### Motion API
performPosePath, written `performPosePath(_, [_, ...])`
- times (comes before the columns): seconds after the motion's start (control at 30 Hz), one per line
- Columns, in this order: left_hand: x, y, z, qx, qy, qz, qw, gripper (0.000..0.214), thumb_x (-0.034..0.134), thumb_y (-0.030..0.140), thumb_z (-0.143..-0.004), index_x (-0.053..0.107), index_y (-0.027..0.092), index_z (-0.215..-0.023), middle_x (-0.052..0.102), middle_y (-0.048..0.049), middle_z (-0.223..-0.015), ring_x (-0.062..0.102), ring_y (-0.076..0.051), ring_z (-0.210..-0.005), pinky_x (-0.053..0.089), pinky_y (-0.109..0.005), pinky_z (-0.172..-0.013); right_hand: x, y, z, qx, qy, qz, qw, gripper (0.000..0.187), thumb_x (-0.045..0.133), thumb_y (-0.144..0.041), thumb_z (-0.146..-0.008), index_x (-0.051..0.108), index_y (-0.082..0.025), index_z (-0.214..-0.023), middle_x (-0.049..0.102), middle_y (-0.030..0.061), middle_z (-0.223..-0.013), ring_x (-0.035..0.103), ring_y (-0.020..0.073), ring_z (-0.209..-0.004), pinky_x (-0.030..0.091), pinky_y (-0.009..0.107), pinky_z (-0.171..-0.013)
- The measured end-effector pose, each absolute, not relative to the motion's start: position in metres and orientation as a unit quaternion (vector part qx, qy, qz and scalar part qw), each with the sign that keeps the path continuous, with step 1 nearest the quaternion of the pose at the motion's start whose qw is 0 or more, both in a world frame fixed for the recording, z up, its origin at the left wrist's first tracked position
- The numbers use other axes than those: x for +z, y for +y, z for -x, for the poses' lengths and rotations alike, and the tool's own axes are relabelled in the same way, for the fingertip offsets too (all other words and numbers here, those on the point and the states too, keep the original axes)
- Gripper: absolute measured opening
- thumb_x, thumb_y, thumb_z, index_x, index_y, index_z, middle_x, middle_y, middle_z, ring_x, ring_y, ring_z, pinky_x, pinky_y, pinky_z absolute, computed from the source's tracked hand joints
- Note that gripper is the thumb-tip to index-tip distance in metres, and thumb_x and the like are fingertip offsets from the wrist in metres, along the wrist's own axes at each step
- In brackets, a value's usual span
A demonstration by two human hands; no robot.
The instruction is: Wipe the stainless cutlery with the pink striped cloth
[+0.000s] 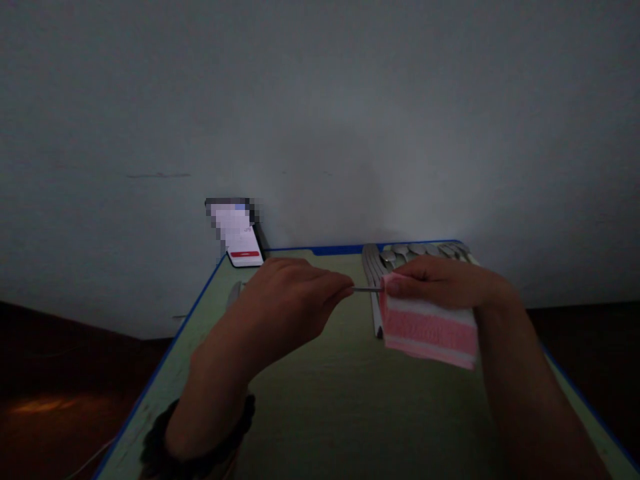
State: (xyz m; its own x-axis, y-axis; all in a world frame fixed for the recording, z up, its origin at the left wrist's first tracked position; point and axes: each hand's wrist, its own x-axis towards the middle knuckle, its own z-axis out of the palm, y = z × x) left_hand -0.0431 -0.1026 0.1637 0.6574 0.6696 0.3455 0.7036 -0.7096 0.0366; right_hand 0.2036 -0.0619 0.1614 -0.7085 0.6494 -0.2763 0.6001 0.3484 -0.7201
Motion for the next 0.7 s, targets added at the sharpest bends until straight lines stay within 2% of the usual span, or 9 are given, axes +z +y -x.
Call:
performPosePath(0.2, [0.164, -0.104, 0.034, -0.15, -0.364, 0.917, 0.066, 0.024, 0.046, 0.026, -0.091, 0.069, 0.021, -0.089, 0.072, -0.001, -0.073, 0.066, -0.018, -0.065, 0.043, -0.029, -0.06, 0.162, -0.062, -0.196, 0.402, -0.837, 0.371, 0.012, 0.049, 0.034, -0.06, -0.087, 0.051, -0.017, -0.069, 0.041, -0.0038, -0.058, 0.038, 0.0088, -0.053, 0.029, 0.022, -0.047])
performPosePath(0.33, [0.162, -0.1, 0.034, -0.149, -0.371, 0.916, 0.041, 0.025, 0.047, 0.031, -0.091, 0.07, 0.022, -0.091, 0.073, -0.0014, -0.076, 0.066, -0.017, -0.068, 0.044, -0.028, -0.063, 0.163, -0.063, -0.194, 0.396, -0.841, 0.367, 0.017, 0.048, 0.033, -0.059, -0.088, 0.05, -0.018, -0.07, 0.041, -0.0033, -0.06, 0.038, 0.0093, -0.054, 0.029, 0.022, -0.048])
performPosePath(0.53, [0.162, -0.094, 0.061, -0.172, -0.401, 0.899, 0.013, 0.024, 0.053, 0.036, -0.088, 0.067, 0.03, -0.106, 0.074, 0.0032, -0.082, 0.067, -0.014, -0.068, 0.045, -0.025, -0.062, 0.168, -0.065, -0.204, 0.395, -0.839, 0.373, 0.018, 0.047, 0.033, -0.057, -0.089, 0.051, -0.017, -0.072, 0.045, -0.002, -0.062, 0.042, 0.0095, -0.056, 0.032, 0.021, -0.048])
performPosePath(0.7, [0.165, -0.092, 0.077, -0.193, -0.413, 0.89, 0.017, 0.023, 0.052, 0.034, -0.088, 0.071, 0.027, -0.101, 0.075, 0.0015, -0.083, 0.067, -0.013, -0.066, 0.046, -0.022, -0.06, 0.167, -0.064, -0.208, 0.39, -0.839, 0.378, 0.033, 0.045, 0.035, -0.057, -0.089, 0.05, -0.017, -0.073, 0.046, -0.0022, -0.063, 0.043, 0.0097, -0.057, 0.033, 0.022, -0.05])
